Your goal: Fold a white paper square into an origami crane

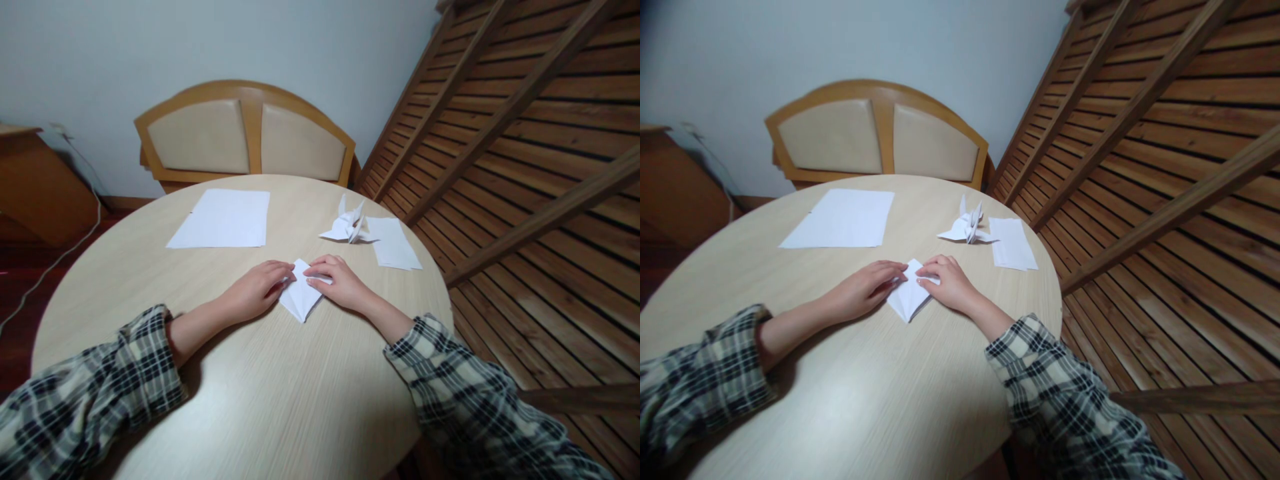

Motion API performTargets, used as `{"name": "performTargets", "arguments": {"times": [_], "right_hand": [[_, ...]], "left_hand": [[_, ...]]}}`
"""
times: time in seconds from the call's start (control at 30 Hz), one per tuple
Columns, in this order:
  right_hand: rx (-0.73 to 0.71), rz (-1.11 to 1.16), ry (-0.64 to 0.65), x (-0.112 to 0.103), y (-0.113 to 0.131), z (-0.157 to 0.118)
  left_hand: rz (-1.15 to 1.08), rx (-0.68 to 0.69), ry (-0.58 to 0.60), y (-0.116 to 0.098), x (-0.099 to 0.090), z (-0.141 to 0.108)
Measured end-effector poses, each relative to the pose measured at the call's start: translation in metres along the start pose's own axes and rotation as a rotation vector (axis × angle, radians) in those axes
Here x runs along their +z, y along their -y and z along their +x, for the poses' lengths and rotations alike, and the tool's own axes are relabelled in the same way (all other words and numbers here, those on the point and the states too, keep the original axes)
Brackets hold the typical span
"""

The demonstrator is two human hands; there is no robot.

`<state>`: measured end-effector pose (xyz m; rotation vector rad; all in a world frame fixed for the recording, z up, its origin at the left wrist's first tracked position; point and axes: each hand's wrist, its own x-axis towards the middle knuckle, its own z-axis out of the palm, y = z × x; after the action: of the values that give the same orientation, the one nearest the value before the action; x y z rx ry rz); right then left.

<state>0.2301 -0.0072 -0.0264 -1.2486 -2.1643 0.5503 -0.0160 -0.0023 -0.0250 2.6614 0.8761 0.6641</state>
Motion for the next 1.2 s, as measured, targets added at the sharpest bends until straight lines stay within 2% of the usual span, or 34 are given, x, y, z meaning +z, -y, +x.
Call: {"name": "performTargets", "arguments": {"times": [0.37,0.93,1.2], "right_hand": [[-0.051,-0.102,0.151,-0.009,0.002,-0.005],[-0.062,-0.097,0.151,-0.008,0.002,-0.005],[-0.084,-0.058,0.212,-0.018,0.005,-0.005]], "left_hand": [[-0.029,-0.007,0.040,0.000,-0.006,-0.001],[-0.058,-0.016,0.051,0.001,-0.008,-0.003],[-0.057,0.005,0.053,0.004,-0.010,-0.005]]}}
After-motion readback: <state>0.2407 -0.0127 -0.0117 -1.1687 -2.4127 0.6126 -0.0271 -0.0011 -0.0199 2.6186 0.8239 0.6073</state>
